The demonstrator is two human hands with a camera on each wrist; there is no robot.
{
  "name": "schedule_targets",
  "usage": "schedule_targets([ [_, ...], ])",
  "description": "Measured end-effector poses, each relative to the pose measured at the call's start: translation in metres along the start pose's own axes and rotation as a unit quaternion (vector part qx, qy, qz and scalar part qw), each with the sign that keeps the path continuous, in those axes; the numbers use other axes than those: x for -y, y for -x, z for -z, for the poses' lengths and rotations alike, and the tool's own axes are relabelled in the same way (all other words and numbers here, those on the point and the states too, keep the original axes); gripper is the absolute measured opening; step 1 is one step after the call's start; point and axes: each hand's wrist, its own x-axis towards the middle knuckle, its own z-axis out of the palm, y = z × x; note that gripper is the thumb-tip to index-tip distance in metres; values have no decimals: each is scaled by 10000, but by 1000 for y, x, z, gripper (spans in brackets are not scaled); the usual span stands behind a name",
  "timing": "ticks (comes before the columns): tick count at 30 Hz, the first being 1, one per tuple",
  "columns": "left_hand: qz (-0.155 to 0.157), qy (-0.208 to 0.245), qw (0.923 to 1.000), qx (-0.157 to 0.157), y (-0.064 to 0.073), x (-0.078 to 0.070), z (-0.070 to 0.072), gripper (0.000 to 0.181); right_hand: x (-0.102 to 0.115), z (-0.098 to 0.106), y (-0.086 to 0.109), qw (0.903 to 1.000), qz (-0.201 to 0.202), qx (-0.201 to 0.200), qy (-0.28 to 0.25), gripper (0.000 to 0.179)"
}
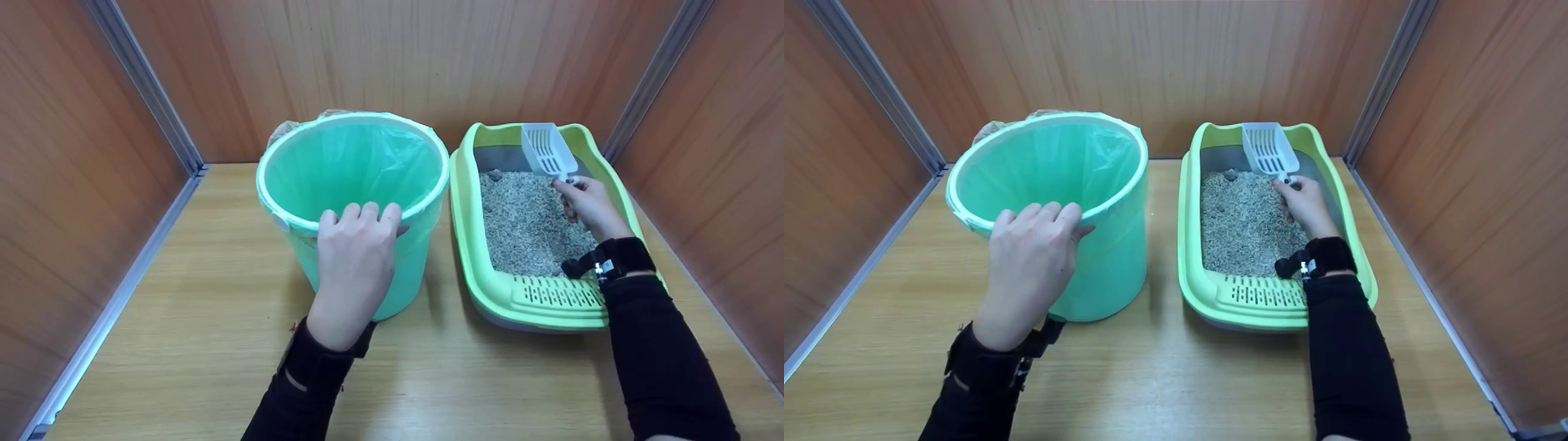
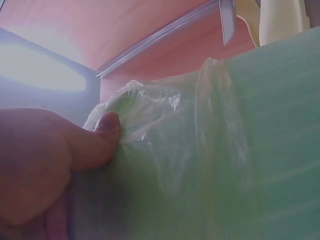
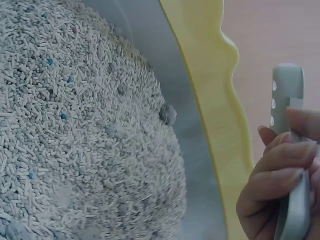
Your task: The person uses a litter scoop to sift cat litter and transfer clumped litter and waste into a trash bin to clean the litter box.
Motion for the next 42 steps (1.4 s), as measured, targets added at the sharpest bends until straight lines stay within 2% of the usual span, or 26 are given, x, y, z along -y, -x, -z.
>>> schedule_targets([
  [5,153,8,9999,51,-2,14,-1,32,-8,4,-2,9995,-56,-281,-102,17],
  [9,288,-53,9995,135,-5,25,-2,30,-16,4,-6,9981,54,-564,222,23],
  [13,356,-100,9992,177,-5,32,-2,30,-23,3,-11,9964,135,-670,504,28],
  [19,350,-293,9985,304,-4,32,-4,35,-27,3,-11,9969,33,-553,566,28],
  [21,411,-397,9979,289,-3,29,-3,42,-27,3,-11,9975,-6,-494,503,27],
  [23,425,-434,9980,186,-2,25,-2,56,-26,4,-11,9977,-81,-467,482,27],
  [25,327,-297,9990,-44,-3,17,-3,74,-23,5,-11,9981,-142,-449,405,26],
  [27,88,118,9989,-447,-5,3,-7,81,-20,8,-10,9983,-162,-433,366,25],
  [29,-270,653,9947,-752,-9,-15,-15,70,-15,8,-8,9983,-162,-446,349,24],
  [30,-411,937,9917,-782,-10,-25,-20,62,-12,7,-6,9983,-147,-459,337,23],
  [31,-503,1209,9889,-700,-11,-34,-25,54,-10,6,-4,9983,-127,-469,326,23],
  [32,-529,1429,9871,-485,-12,-43,-32,49,-8,4,-2,9985,-115,-449,286,22],
  [34,-415,1587,9861,262,-12,-59,-46,47,-4,-1,3,9989,-113,-374,240,20],
  [36,-121,1546,9814,1132,-9,-74,-63,52,-2,-5,7,9994,-76,-299,156,19],
  [37,-67,1392,9793,1465,-7,-82,-72,54,-1,-6,9,9996,-52,-269,94,19],
  [38,-113,1170,9791,1661,-4,-90,-80,58,0,-7,9,9997,-35,-244,49,20],
  [39,-245,934,9802,1728,-1,-99,-89,60,0,-6,9,9997,-29,-257,53,20],
  [40,-400,756,9823,1667,3,-107,-97,60,-2,-6,8,9996,-12,-282,27,21],
  [42,-700,233,9873,1404,11,-123,-109,55,-4,-5,6,9995,-4,-317,6,21],
])
